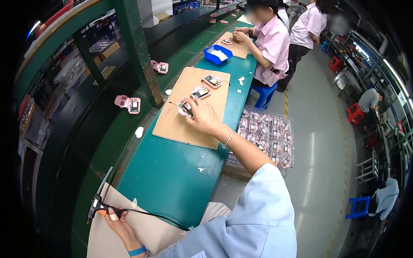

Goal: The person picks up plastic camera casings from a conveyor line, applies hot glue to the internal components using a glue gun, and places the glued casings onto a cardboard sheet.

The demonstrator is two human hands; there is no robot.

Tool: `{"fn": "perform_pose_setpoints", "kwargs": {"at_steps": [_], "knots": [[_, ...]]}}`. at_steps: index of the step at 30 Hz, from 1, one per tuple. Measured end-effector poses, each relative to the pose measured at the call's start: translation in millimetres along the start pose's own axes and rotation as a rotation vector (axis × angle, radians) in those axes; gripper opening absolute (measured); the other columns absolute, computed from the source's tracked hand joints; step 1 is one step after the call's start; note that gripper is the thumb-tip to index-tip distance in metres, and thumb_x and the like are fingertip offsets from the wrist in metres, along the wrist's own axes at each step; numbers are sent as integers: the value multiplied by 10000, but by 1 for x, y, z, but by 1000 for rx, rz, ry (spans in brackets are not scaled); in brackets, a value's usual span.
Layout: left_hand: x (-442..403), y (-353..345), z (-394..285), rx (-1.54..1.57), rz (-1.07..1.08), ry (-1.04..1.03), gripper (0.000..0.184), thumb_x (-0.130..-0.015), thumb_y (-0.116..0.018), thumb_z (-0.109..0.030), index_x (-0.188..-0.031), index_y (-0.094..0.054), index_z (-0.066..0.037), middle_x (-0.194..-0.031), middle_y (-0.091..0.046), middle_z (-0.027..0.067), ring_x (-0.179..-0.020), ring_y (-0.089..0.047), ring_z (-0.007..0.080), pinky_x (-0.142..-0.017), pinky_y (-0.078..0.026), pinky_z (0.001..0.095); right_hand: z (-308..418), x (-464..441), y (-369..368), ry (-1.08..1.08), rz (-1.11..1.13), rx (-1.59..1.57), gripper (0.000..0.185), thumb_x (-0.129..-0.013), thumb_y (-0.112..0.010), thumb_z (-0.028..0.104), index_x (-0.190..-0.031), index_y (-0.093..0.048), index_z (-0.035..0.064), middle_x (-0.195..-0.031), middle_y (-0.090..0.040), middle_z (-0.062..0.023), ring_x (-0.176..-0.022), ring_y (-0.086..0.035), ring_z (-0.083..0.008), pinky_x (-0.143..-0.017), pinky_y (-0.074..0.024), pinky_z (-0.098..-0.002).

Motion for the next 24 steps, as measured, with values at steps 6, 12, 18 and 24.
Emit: {"fn": "perform_pose_setpoints", "kwargs": {"at_steps": [6, 12, 18, 24], "knots": [[-6, 3, 2, -16, -13, -13, 232, -942, -524, -189, -1089, -459, -22, -887, -547, 99, -687, -547, 123, -586, -487, 200, 3, 9, 26, -80, -94, 115, 583, -792, -621, 246, -1298, -406, 54, -1237, -472, -157, -1125, -472, -322, -955, -381, -400], [17, -11, -5, -78, 58, 78, 252, -937, -533, -190, -1101, -460, -14, -901, -547, 96, -705, -544, 125, -607, -479, 203, 132, 47, 0, 183, 109, -813, 316, -896, -541, 207, -1141, -542, 7, -1087, -576, -147, -980, -573, -287, -872, -460, -353], [58, -54, -20, -194, 397, 41, 258, -936, -539, -233, -1064, -509, -11, -837, -556, 60, -689, -533, 104, -608, -449, 202, 264, 125, -56, 126, 778, -1638, 371, -934, -516, 327, -1095, -560, -4, -1072, -552, -95, -920, -524, -184, -799, -422, -280], [64, -57, -13, -234, 614, 68, 241, -919, -544, -181, -1059, -529, 15, -890, -570, 74, -746, -541, 136, -653, -461, 239, 277, 135, -33, -138, 858, -1809, 305, -894, -536, 310, -949, -571, 12, -883, -566, -67, -762, -513, -97, -648, -416, -229]]}}
Point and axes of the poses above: each hand's wrist, its own x-axis away from the middle knuckle, its own y-axis out of the back of the hand, z = x × y, the point moved 6 cm from there along -x, towards the middle knuckle
